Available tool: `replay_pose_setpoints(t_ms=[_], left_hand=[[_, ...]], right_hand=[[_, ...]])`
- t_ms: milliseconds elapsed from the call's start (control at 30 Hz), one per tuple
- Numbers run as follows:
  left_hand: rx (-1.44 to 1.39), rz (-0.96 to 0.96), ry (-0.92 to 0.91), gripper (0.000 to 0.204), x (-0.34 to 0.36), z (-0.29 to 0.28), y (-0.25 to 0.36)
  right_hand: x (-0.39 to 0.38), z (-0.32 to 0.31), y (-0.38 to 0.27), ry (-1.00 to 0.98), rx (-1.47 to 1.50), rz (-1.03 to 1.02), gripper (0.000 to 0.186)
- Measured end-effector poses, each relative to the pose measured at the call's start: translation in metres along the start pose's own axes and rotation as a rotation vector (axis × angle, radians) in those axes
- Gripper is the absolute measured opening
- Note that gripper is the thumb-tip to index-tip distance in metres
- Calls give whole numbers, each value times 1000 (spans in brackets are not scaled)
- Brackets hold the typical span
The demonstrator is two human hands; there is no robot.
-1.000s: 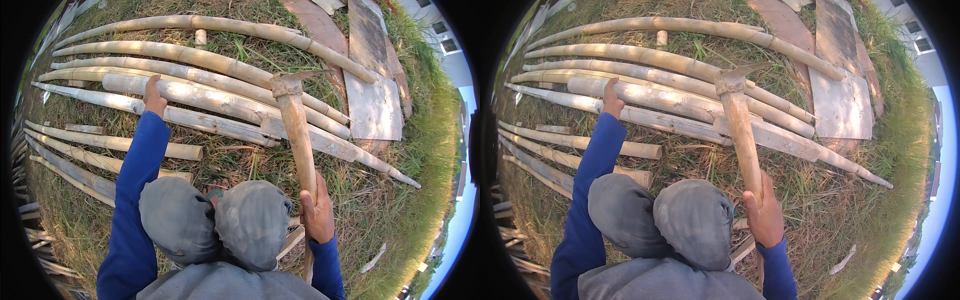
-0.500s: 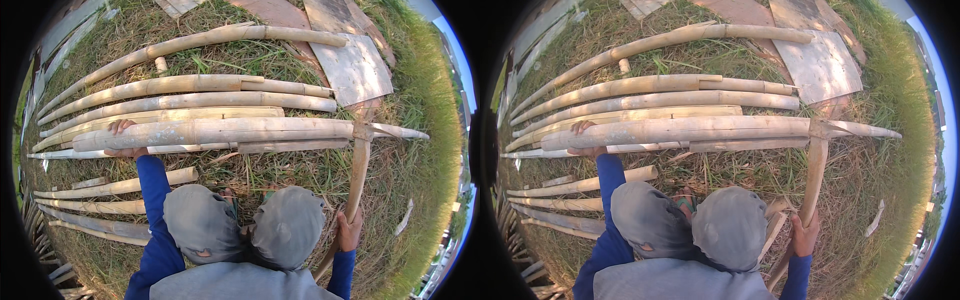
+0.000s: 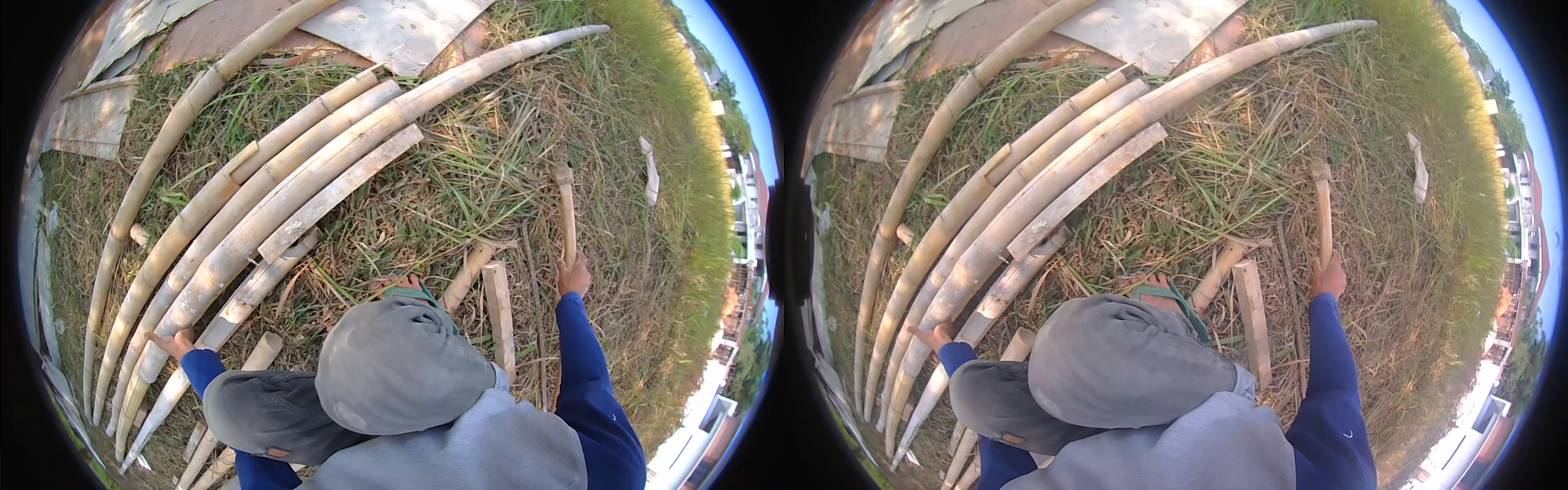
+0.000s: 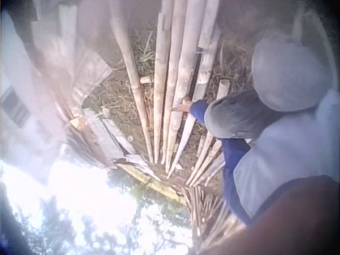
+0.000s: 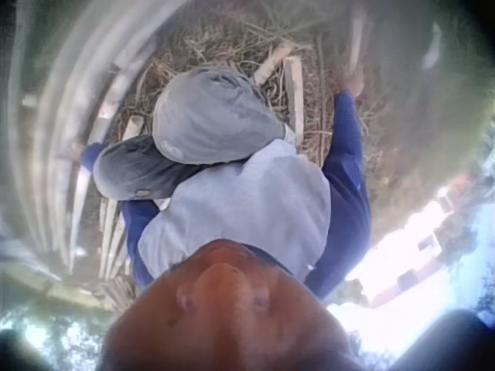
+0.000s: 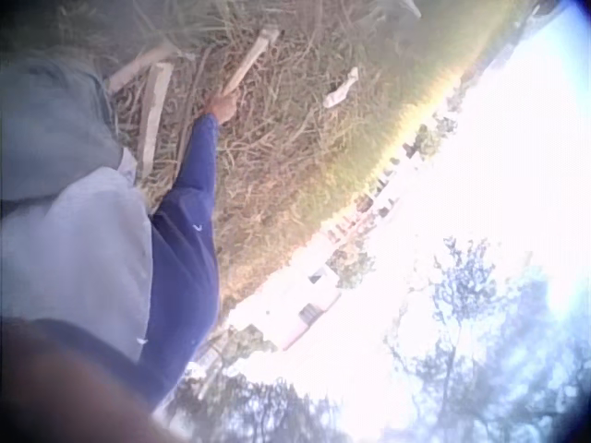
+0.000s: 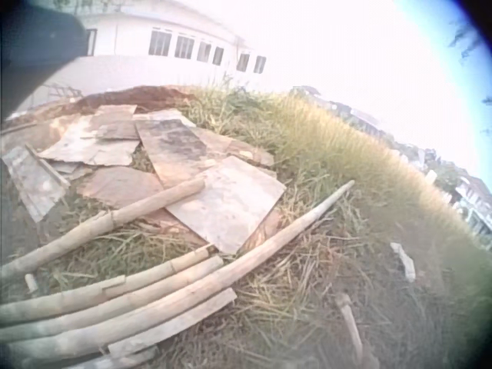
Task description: The person moves bamboo poles by hand, then uses a metal rod and a wooden block to split the bamboo poles while standing in an outdoor grassy area.
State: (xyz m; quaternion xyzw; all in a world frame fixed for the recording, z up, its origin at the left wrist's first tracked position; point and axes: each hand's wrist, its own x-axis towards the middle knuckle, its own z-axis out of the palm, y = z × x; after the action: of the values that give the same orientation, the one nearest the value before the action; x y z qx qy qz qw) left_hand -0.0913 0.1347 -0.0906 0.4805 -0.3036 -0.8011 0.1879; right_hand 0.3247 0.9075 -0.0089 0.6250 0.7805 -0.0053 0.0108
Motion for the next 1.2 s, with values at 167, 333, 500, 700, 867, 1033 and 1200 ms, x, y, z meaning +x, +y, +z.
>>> replay_pose_setpoints(t_ms=[167,333,500,700,867,1033,1200], left_hand=[[108,26,-47,81,46,-19,22],[183,107,-121,77,35,-17,4],[186,184,-140,74,25,-34,14],[69,191,-228,70,30,-54,31],[-64,124,-458,62,56,-52,18],[-128,263,-476,57,61,-97,9],[-98,147,-292,58,14,-61,-5]], right_hand=[[39,24,35,-64,-269,24,53],[34,17,63,90,-280,-81,45],[-31,72,79,-375,14,-104,29],[-72,111,99,-349,-119,-22,47],[-52,133,127,-510,-180,-21,51],[-54,112,71,-330,-141,6,43],[-138,82,50,-498,133,-90,63]])
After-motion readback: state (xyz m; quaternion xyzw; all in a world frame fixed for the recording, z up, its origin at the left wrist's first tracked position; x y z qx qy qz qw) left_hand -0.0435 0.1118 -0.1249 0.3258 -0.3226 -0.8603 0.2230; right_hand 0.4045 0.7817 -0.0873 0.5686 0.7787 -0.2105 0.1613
